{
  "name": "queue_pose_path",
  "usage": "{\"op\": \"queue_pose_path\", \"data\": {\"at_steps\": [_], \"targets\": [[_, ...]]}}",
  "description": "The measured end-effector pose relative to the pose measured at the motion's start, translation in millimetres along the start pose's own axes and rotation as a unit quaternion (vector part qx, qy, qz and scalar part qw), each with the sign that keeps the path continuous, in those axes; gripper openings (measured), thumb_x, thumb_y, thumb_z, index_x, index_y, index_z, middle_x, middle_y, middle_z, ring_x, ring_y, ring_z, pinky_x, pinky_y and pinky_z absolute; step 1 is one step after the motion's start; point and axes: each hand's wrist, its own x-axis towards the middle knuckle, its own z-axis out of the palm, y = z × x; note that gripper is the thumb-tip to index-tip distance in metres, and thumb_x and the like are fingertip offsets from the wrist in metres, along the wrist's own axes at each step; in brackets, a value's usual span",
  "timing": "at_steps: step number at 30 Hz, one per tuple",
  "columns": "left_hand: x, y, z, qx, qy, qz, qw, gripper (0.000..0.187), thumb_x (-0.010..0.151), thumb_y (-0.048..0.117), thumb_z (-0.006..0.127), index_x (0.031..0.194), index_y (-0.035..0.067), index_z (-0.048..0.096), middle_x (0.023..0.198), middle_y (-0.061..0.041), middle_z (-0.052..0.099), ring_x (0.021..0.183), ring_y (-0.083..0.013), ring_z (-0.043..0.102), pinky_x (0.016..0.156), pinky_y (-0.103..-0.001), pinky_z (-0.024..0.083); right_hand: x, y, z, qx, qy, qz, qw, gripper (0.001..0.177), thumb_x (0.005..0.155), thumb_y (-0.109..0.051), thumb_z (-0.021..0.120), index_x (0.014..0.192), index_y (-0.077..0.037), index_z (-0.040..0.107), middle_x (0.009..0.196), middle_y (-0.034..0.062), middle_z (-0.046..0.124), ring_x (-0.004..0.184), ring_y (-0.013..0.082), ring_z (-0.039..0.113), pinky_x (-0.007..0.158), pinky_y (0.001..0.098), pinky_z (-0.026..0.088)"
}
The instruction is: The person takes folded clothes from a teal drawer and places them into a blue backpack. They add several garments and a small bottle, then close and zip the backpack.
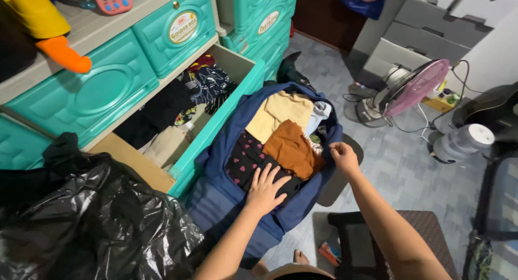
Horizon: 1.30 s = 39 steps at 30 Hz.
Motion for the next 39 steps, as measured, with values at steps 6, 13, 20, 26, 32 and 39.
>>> {"op": "queue_pose_path", "data": {"at_steps": [6, 13, 20, 26, 32, 39], "targets": [[-2.7, 4.7, 5.0, -0.017, -0.091, -0.074, 0.993, 0.095, 0.063, 0.060, 0.084, 0.146, 0.030, 0.048, 0.155, -0.012, 0.035, 0.149, -0.0340, 0.020, 0.120, -0.061, 0.011, -34.7, 20.8, 16.0, 0.276, -0.027, 0.233, 0.932, 0.055, 0.096, -0.053, 0.057, 0.135, -0.016, 0.048, 0.113, 0.0105, 0.066, 0.094, 0.0235, 0.064, 0.076, 0.0371, 0.052], [-11.0, 9.3, 17.4, 0.061, -0.016, -0.052, 0.997, 0.091, 0.066, 0.053, 0.087, 0.147, 0.035, 0.051, 0.158, -0.008, 0.039, 0.152, -0.0322, 0.023, 0.122, -0.060, 0.013, -23.9, 4.3, 25.1, 0.243, -0.063, 0.275, 0.928, 0.071, 0.098, -0.068, 0.043, 0.145, -0.014, 0.047, 0.117, 0.0170, 0.063, 0.092, 0.0261, 0.057, 0.076, 0.0447, 0.051], [-24.7, 14.8, 14.1, 0.033, -0.045, -0.091, 0.994, 0.096, 0.064, 0.046, 0.090, 0.150, 0.035, 0.046, 0.161, -0.007, 0.035, 0.153, -0.0311, 0.020, 0.122, -0.060, 0.014, 28.9, -11.3, 5.9, 0.286, -0.035, 0.126, 0.949, 0.071, 0.100, -0.044, 0.064, 0.155, -0.008, 0.040, 0.142, 0.0129, 0.057, 0.123, 0.0223, 0.057, 0.099, 0.0349, 0.047], [-26.2, 19.4, 14.5, 0.044, -0.034, -0.095, 0.994, 0.092, 0.070, 0.047, 0.086, 0.152, 0.035, 0.045, 0.161, -0.008, 0.034, 0.153, -0.0317, 0.020, 0.121, -0.059, 0.015, 63.2, -14.7, -0.9, 0.267, -0.076, 0.051, 0.959, 0.074, 0.092, -0.035, 0.074, 0.146, 0.002, 0.041, 0.130, 0.0131, 0.061, 0.117, 0.0230, 0.060, 0.098, 0.0372, 0.048], [-28.2, 18.9, 21.1, 0.044, 0.005, -0.090, 0.995, 0.080, 0.079, 0.046, 0.082, 0.150, 0.034, 0.048, 0.160, -0.008, 0.036, 0.153, -0.0308, 0.023, 0.121, -0.059, 0.017, 68.3, -9.0, -26.6, 0.012, -0.153, 0.126, 0.980, 0.075, 0.093, -0.058, 0.068, 0.126, 0.009, 0.069, 0.110, 0.0174, 0.073, 0.103, 0.0293, 0.070, 0.092, 0.0387, 0.052], [-24.8, 23.7, 25.4, 0.065, 0.009, -0.112, 0.992, 0.077, 0.077, 0.045, 0.081, 0.147, 0.034, 0.050, 0.159, -0.007, 0.038, 0.152, -0.0297, 0.025, 0.120, -0.059, 0.017, 61.5, -5.8, -78.0, 0.069, -0.382, 0.283, 0.877, 0.066, 0.083, -0.057, 0.068, 0.125, -0.006, 0.070, 0.115, 0.0100, 0.076, 0.105, 0.0240, 0.071, 0.089, 0.0388, 0.057]]}}
